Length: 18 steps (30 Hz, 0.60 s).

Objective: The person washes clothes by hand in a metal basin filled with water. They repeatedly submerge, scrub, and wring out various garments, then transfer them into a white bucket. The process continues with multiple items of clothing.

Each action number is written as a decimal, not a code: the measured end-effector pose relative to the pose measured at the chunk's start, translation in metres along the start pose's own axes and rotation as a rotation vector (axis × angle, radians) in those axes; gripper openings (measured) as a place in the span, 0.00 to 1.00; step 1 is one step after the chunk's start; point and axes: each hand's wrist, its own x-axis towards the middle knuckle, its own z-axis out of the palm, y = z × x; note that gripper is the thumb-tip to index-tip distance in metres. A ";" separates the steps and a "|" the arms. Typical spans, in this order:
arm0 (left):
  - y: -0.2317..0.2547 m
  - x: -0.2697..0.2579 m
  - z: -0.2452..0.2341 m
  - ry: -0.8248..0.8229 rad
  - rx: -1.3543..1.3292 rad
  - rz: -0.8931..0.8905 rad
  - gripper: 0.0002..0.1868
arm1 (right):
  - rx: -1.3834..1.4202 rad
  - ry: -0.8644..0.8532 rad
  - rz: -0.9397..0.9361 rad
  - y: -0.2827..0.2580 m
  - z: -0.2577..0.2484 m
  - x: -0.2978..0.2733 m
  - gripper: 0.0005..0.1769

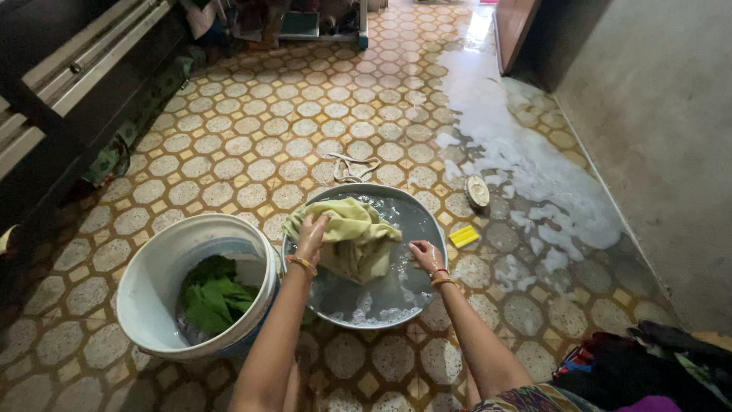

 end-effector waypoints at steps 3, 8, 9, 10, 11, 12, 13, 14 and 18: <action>-0.001 -0.004 0.001 0.111 0.174 0.086 0.31 | 0.058 0.015 0.072 0.009 -0.003 0.005 0.20; 0.007 -0.023 0.035 0.235 1.109 0.267 0.39 | 0.010 0.044 0.046 0.035 0.014 0.026 0.21; 0.006 -0.034 0.043 0.179 1.227 0.281 0.40 | -0.002 0.053 0.016 0.038 0.019 0.028 0.21; 0.003 -0.043 0.051 0.126 1.342 0.300 0.40 | -0.188 0.070 -0.049 0.041 0.023 0.030 0.23; -0.004 -0.055 0.058 0.002 1.469 0.234 0.37 | -0.375 0.088 -0.114 0.044 0.027 0.030 0.24; -0.013 -0.065 0.062 -0.122 1.593 0.165 0.34 | -0.561 0.109 -0.180 0.038 0.031 0.035 0.25; -0.024 -0.069 0.063 -0.201 1.660 0.121 0.33 | -0.692 0.038 -0.181 0.028 0.032 0.042 0.27; -0.040 -0.076 0.061 -0.218 1.654 0.115 0.31 | -0.823 -0.036 -0.172 0.020 0.032 0.043 0.29; -0.093 -0.089 0.042 -0.296 1.595 0.106 0.28 | -1.145 -0.304 -0.224 -0.067 0.017 0.078 0.40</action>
